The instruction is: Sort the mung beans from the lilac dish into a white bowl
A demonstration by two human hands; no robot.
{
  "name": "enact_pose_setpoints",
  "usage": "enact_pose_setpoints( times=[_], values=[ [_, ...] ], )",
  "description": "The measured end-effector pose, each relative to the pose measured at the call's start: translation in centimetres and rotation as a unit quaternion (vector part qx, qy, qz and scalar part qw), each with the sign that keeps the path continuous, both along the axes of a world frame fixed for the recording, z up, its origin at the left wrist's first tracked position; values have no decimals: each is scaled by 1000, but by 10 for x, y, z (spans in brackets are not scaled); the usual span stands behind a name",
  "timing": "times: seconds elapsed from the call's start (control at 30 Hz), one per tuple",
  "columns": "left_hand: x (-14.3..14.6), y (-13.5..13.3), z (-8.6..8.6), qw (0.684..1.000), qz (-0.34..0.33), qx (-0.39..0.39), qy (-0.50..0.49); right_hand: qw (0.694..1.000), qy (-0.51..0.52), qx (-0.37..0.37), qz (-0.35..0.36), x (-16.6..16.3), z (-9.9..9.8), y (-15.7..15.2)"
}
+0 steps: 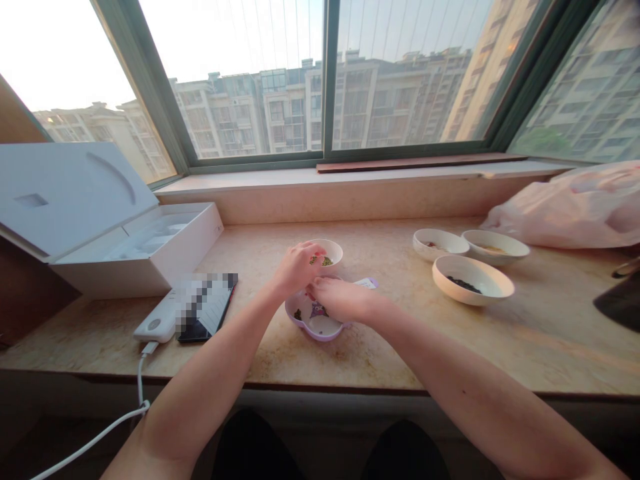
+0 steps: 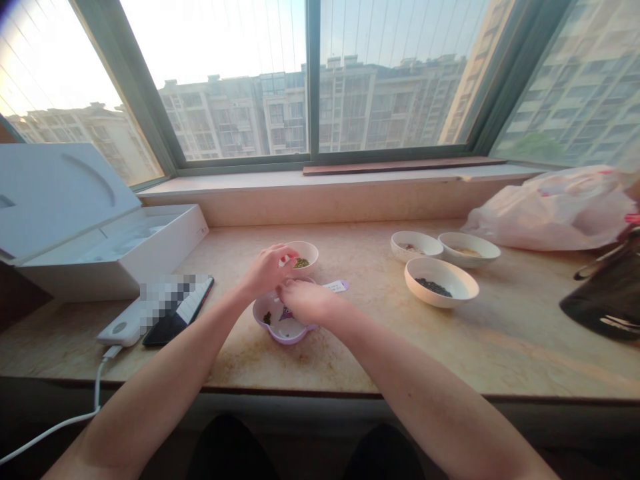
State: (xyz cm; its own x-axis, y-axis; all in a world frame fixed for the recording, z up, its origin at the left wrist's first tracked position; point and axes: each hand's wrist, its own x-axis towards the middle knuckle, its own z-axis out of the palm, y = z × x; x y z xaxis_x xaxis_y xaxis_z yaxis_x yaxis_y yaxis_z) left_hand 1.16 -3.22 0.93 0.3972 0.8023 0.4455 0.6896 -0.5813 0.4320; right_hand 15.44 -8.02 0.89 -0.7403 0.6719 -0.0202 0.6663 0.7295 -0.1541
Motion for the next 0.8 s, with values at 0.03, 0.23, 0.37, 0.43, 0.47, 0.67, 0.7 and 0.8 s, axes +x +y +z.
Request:
enact_pose_setpoints(
  times=[0.03, 0.23, 0.37, 0.43, 0.47, 0.67, 0.7, 0.8],
  values=[
    [0, 0, 0, 1000, -1, -3, -4, 1000, 4, -8, 3, 0, 0, 1],
    [-2, -1, 4, 998, -2, -17, -62, 994, 82, -73, 14, 6, 7, 7],
    [-7, 2, 9, 994, 12, -19, -110, 964, 193, -183, 25, 14, 15, 13],
    [-10, 3, 11, 993, 23, -25, -116, 922, 268, -280, 13, 18, 21, 15],
    [-10, 3, 12, 993, 28, -26, -111, 893, 312, -324, 9, 20, 25, 15],
    [-12, -7, 21, 1000, -12, 9, -11, 750, 500, -433, -6, 31, 51, 5],
    [-12, -10, 23, 999, -35, 5, 8, 740, 514, -433, -10, 33, 54, 3],
    [-12, -21, 28, 989, -121, -58, 69, 720, 541, -436, 0, 38, 61, -2]
  ],
)
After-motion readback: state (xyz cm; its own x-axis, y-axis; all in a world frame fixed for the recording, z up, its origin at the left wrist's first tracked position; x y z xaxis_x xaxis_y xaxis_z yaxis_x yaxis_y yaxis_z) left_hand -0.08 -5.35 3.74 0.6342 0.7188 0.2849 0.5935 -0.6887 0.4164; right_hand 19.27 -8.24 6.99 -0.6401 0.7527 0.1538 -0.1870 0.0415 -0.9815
